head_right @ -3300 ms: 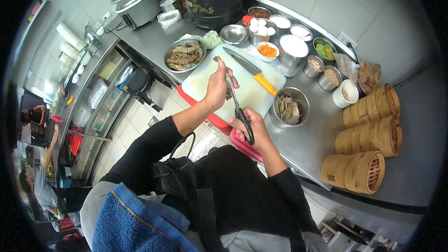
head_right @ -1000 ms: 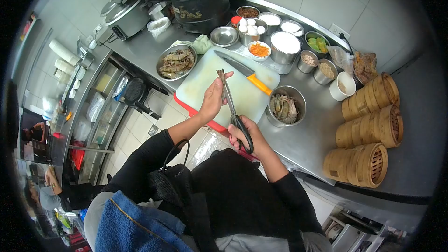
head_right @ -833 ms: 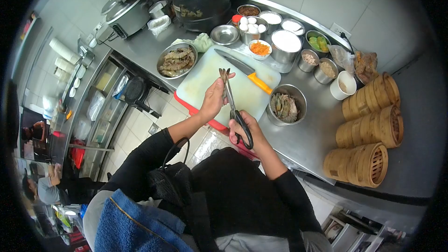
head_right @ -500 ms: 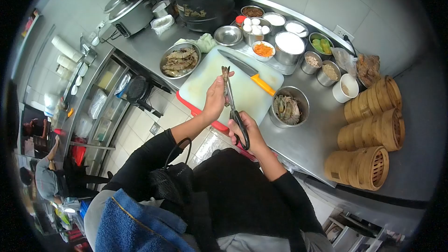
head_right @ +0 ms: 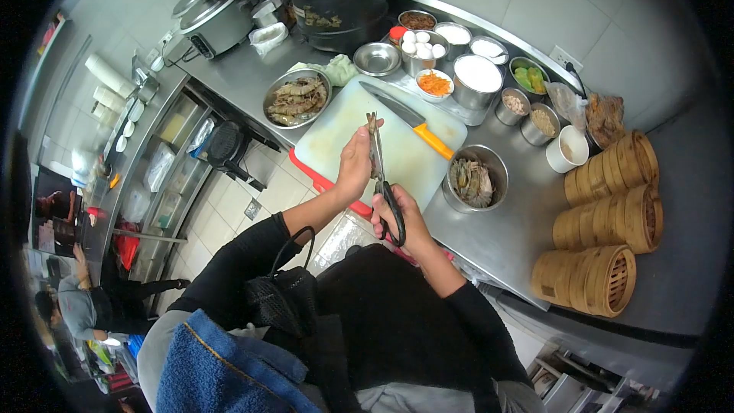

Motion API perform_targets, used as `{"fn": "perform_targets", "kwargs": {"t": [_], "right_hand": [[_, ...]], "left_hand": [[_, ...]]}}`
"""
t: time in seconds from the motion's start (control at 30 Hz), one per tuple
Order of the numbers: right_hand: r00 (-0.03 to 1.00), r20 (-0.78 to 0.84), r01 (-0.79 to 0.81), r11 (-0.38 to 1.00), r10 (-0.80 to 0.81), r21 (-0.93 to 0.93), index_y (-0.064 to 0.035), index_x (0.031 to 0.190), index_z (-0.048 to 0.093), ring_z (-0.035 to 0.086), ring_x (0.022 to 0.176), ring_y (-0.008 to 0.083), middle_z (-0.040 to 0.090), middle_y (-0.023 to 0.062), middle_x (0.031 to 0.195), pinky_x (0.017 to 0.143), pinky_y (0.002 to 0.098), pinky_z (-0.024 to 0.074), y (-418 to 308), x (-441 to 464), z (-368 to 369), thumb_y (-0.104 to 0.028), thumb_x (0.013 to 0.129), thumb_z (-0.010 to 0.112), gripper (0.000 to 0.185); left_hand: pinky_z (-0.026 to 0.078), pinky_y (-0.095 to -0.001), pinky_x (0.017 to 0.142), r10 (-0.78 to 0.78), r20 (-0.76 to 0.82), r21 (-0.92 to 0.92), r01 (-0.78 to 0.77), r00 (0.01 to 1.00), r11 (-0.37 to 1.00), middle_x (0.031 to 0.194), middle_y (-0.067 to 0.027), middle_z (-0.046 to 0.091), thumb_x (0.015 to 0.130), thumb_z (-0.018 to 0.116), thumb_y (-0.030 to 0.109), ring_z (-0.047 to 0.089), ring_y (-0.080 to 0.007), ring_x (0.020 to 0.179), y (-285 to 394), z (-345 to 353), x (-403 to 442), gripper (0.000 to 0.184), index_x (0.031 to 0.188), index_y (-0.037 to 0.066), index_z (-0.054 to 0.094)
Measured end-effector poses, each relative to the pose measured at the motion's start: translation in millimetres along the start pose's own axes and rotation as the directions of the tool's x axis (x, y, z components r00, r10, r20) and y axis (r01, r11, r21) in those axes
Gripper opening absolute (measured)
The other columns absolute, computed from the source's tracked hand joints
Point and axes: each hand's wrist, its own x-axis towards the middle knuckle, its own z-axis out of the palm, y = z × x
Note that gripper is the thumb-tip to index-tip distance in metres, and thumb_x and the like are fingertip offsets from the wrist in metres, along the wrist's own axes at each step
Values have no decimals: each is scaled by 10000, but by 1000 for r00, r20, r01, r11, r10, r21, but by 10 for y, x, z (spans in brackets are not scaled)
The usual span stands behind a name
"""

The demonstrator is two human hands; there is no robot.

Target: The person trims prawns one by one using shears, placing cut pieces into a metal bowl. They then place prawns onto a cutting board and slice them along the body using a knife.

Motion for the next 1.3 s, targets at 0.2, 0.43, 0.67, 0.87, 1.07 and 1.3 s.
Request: {"fn": "perform_targets", "kwargs": {"t": [0.2,0.43,0.67,0.87,1.07,1.3], "right_hand": [[999,-29,-26,998,28,62,-77,951,509,501,452,109,558,22,647,434,258,429,-147,141,-37,-357,963,701,340],[998,-60,19,999,-22,-50,-40,978,517,497,464,118,541,29,651,417,264,413,-265,-68,-102,-280,1002,633,267],[981,-151,135,988,-123,74,-27,1118,520,507,502,123,540,45,666,441,261,433,-146,-493,-497,-338,1017,612,340],[952,-241,204,978,-192,29,-29,1055,510,497,461,122,537,43,635,416,251,402,-20,-767,-600,-334,1009,614,325],[803,-510,319,945,-307,-67,-13,1022,515,529,504,125,561,50,674,467,253,441,-151,-1218,-869,-238,986,662,272],[635,-696,374,922,-335,-103,-20,1045,531,521,494,123,570,52,669,468,247,427,-66,-1643,-1177,-288,972,691,321]], "left_hand": [[428,-241,623,128,21,97,-129,992,987,813,30,518,1110,347,401,470,-66,678,-248,42,-68,492,1334,47,604],[426,-270,615,62,19,246,-64,998,967,724,-7,495,1096,369,427,493,-91,673,-66,-483,223,503,1169,33,672],[457,-399,1008,32,295,878,-284,955,385,1205,-196,678,1068,410,482,619,-348,1150,426,-1911,1643,523,1303,79,646],[458,-389,1042,379,373,811,-496,847,309,1226,-188,662,1025,516,438,614,-367,1159,523,-1575,2074,502,1421,132,556],[505,-386,934,33,875,373,-717,483,588,1022,-137,667,928,657,235,645,-299,1036,250,358,1516,245,1113,106,753],[540,-451,823,-249,903,384,-917,350,107,974,-124,670,859,657,205,660,-339,976,-581,1903,795,179,950,95,766]]}}
